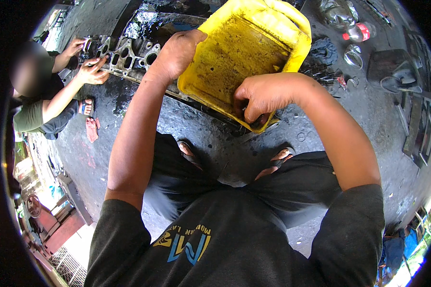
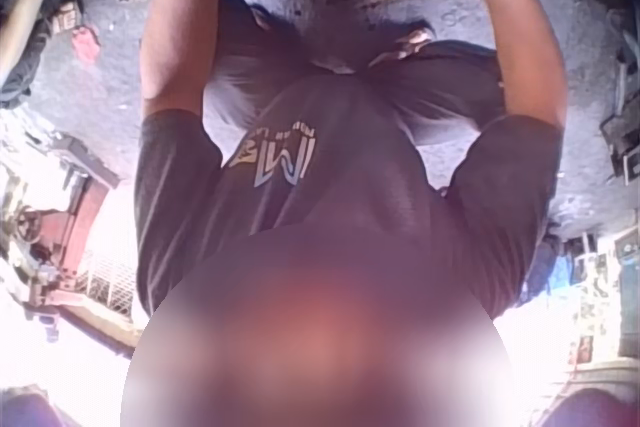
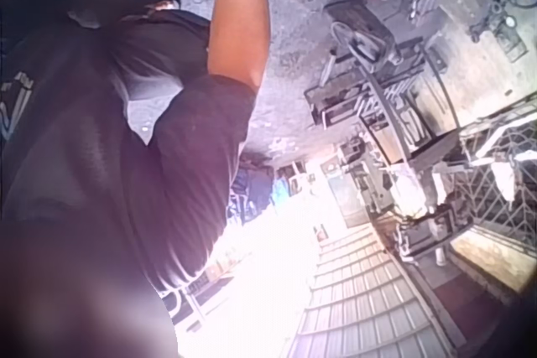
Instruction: The person sits on the floor and repeatedly picks small metal parts from a yellow tray, then places them into the cylinder head of an engine block. The person handles the parts one at a time, occasionally adjusting their position to reach different areas of the engine.
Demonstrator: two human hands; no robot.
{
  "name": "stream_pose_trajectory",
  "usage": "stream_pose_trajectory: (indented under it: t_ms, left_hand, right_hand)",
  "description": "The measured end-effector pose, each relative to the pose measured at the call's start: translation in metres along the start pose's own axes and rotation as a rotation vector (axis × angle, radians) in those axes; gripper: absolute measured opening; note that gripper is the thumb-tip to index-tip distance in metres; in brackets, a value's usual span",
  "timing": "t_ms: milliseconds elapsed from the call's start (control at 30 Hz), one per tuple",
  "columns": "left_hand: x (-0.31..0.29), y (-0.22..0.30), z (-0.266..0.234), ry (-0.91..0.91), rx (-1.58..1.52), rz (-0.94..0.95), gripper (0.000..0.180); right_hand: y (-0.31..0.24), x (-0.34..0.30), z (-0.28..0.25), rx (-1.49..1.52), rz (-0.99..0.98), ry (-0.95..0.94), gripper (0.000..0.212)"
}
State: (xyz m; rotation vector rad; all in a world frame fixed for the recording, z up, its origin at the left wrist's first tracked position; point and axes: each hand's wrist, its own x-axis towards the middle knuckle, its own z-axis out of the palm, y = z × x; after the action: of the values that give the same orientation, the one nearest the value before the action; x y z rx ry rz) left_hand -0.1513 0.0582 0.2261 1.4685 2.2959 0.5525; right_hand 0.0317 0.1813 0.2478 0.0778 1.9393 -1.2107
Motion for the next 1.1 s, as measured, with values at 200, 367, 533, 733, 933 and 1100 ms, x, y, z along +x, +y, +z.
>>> stream_pose_trajectory:
  t_ms: [200,367,533,733,933,1100]
  left_hand:
    - [-0.004,0.007,-0.001,0.032,-0.148,-0.085,0.028]
    - [-0.004,0.005,-0.001,0.082,0.01,0.058,0.03]
    - [-0.002,0.004,0.002,0.097,-0.159,-0.029,0.036]
    - [0.0,-0.005,0.003,0.126,0.011,0.169,0.023]
    - [-0.01,0.002,0.005,0.121,0.001,0.142,0.02]
    - [-0.023,0.014,0.014,0.055,-0.059,0.065,0.025]
  right_hand:
    - [0.001,-0.005,-0.003,0.055,0.018,0.049,0.024]
    - [0.013,-0.009,-0.016,0.462,-0.144,0.183,0.02]
    - [0.028,-0.022,-0.027,0.933,-0.298,0.275,0.027]
    - [0.037,-0.022,-0.03,1.191,-0.466,0.464,0.042]
    - [0.019,-0.023,-0.032,1.498,-0.53,0.506,0.034]
    - [0.007,-0.045,-0.02,1.586,-0.473,0.642,0.034]
